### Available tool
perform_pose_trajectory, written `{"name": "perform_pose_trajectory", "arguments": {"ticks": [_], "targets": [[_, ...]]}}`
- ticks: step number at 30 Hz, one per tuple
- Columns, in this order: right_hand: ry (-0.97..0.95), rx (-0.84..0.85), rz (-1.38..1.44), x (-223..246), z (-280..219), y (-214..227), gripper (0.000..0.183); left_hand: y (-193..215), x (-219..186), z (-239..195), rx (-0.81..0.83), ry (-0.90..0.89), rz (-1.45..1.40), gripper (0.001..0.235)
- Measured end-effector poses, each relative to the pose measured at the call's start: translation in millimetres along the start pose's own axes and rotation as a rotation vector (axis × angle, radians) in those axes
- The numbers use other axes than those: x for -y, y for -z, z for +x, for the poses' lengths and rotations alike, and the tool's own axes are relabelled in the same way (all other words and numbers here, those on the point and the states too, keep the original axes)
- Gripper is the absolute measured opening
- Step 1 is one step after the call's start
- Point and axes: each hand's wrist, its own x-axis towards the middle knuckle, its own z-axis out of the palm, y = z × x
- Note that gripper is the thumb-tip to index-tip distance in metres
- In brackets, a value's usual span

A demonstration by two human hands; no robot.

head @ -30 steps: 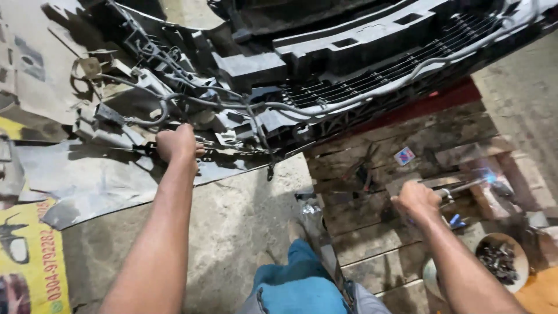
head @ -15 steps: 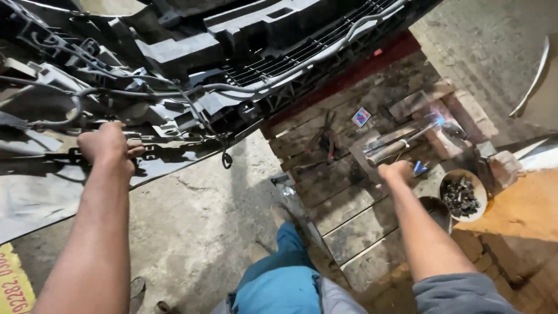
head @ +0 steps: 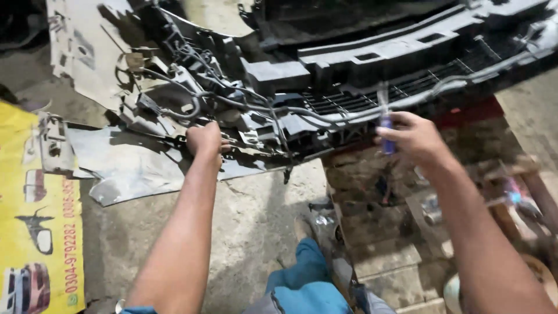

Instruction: The person works on the front wiring harness of a vehicle, using a screwdriver to manipulate connectors and a blowtorch to heat a specific section of the wiring. The task involves repeated adjustments and heating of the electrical components.

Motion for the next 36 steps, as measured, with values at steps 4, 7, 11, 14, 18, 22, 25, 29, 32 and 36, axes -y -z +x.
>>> {"name": "perform_pose_trajectory", "arguments": {"ticks": [4, 7, 11, 14, 18, 22, 25, 29, 32, 36], "targets": [[0.197, 0.223, -0.504, 61.2, 24.2, -89.5, 0.038, 2.6, -7.0, -7.0, -0.042, 0.036, 0.061, 0.043], [0.449, 0.414, -0.669, 52.5, 87.9, -152.3, 0.032, 0.4, -19.8, -15.1, -0.043, 0.064, 0.156, 0.046], [0.535, 0.618, -0.813, 66.2, 108.3, -213.7, 0.027, -1.8, -32.9, -23.0, -0.025, 0.113, 0.298, 0.052], [0.513, 0.725, -0.852, 69.8, 118.7, -239.5, 0.027, -2.7, -36.0, -19.9, 0.076, 0.180, 0.304, 0.049], [0.511, 0.860, -0.819, 72.1, 128.2, -253.8, 0.029, -8.2, -57.5, -34.9, 0.234, 0.277, 0.232, 0.050], [0.520, 0.898, -0.757, 75.9, 138.7, -258.0, 0.029, -10.4, -53.4, -18.3, 0.237, 0.340, 0.204, 0.045], [0.550, 0.901, -0.739, 75.1, 139.5, -261.7, 0.030, -10.7, -50.2, -15.9, 0.255, 0.370, 0.221, 0.040], [0.611, 0.932, -0.834, 75.9, 133.0, -263.6, 0.028, -11.4, -48.7, -13.3, 0.208, 0.372, 0.166, 0.037], [0.629, 0.930, -0.822, 70.7, 131.6, -262.8, 0.028, -10.5, -43.3, -8.4, 0.221, 0.397, 0.160, 0.035], [0.740, 0.908, -0.897, 66.0, 131.5, -270.0, 0.026, -11.0, -58.2, -22.3, 0.232, 0.427, 0.130, 0.031]]}}
